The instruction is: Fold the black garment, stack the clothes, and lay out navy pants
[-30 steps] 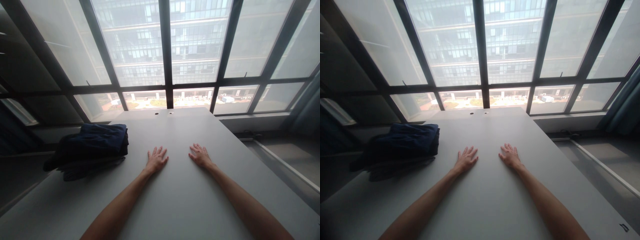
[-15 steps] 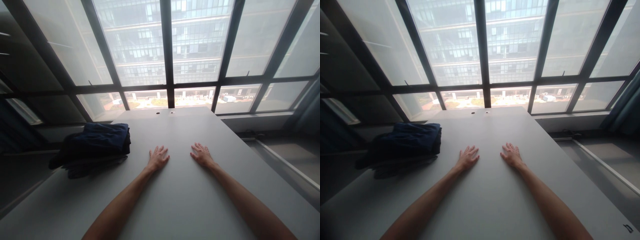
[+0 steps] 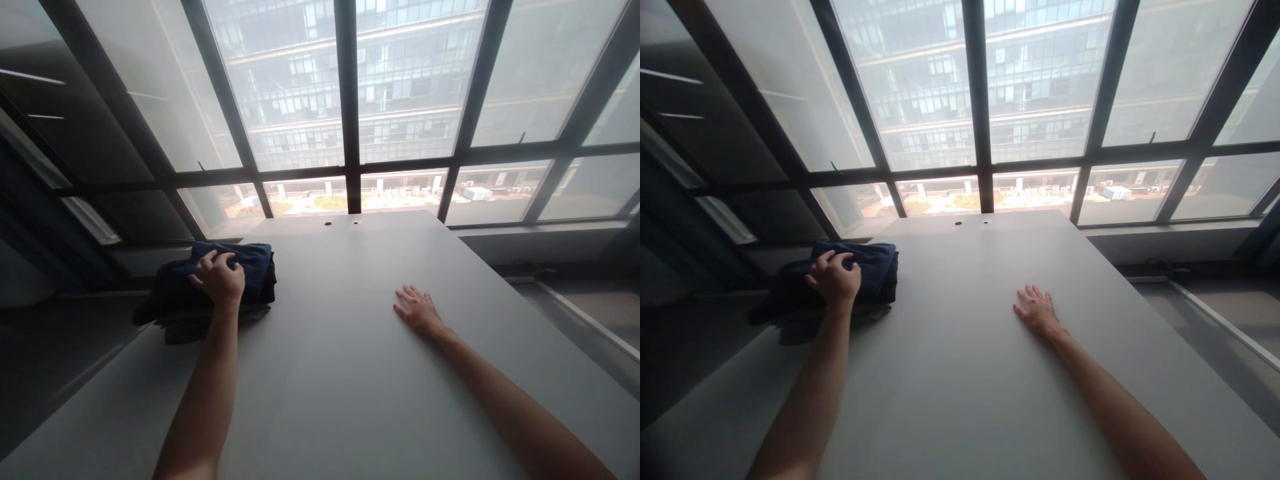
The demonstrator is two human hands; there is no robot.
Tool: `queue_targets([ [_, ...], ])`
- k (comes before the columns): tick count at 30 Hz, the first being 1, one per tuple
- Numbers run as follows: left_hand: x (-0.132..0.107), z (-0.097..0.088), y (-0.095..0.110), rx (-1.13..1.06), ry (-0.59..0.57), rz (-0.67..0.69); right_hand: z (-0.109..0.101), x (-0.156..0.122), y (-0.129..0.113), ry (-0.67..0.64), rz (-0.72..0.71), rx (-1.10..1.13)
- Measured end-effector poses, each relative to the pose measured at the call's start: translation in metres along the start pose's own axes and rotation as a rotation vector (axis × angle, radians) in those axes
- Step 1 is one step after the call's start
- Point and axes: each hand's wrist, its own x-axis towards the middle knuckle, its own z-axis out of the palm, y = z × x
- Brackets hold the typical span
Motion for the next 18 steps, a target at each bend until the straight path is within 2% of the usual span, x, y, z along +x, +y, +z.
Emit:
queue_targets([
  [2,0.009,-0.010,-0.024,0.081,0.036,-0.122,0.001,0.000,0.001,0.009,-0.001,-0.001],
  [4,0.015,-0.017,-0.041,0.147,0.020,-0.271,0.002,0.000,0.001,0.013,-0.004,-0.004],
  [7,0.020,-0.020,-0.054,0.210,-0.152,-0.458,0.003,0.000,0.002,0.010,-0.004,-0.013],
  [9,0.022,-0.020,-0.056,0.243,-0.244,-0.483,0.002,0.000,0.002,0.007,-0.003,-0.020],
  [11,0.022,-0.021,-0.057,0.262,-0.260,-0.464,0.002,0.000,0.002,0.004,-0.001,-0.026],
  [14,0.024,-0.021,-0.061,0.230,-0.239,-0.462,0.002,0.000,0.002,0.002,0.008,-0.027],
  [18,0.027,-0.015,-0.072,0.126,-0.147,-0.550,0.003,0.001,0.002,0.002,0.013,-0.014],
])
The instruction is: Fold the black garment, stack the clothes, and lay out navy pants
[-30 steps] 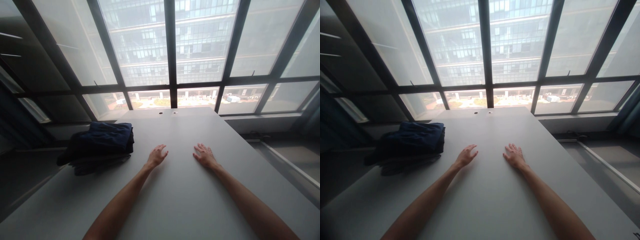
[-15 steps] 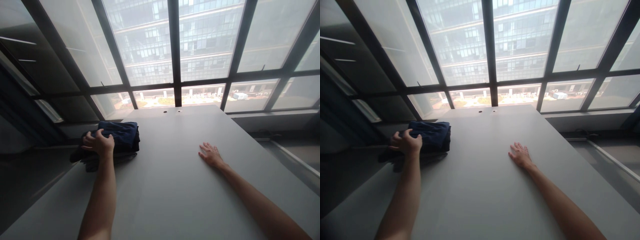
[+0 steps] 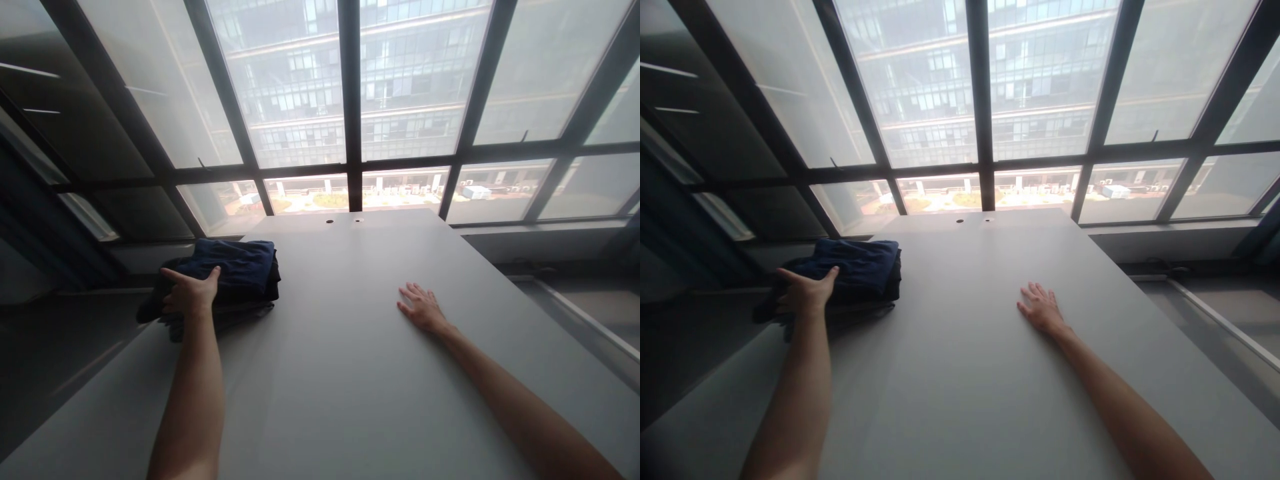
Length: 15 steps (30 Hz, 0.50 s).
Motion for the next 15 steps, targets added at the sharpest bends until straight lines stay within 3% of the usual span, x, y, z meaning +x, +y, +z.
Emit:
queue_targets([
  [3,0.005,0.006,-0.004,-0.219,0.057,0.017,0.000,0.001,0.000,0.000,-0.001,0.007],
  [7,-0.001,0.005,0.005,-0.520,0.126,0.250,-0.002,0.000,-0.001,-0.013,0.005,0.014],
  [11,-0.023,-0.002,0.031,-0.560,0.191,0.565,-0.004,-0.001,-0.003,-0.009,-0.001,0.023],
  [15,-0.052,-0.009,0.061,-0.682,0.227,0.643,-0.004,-0.001,-0.002,-0.004,-0.006,0.021],
])
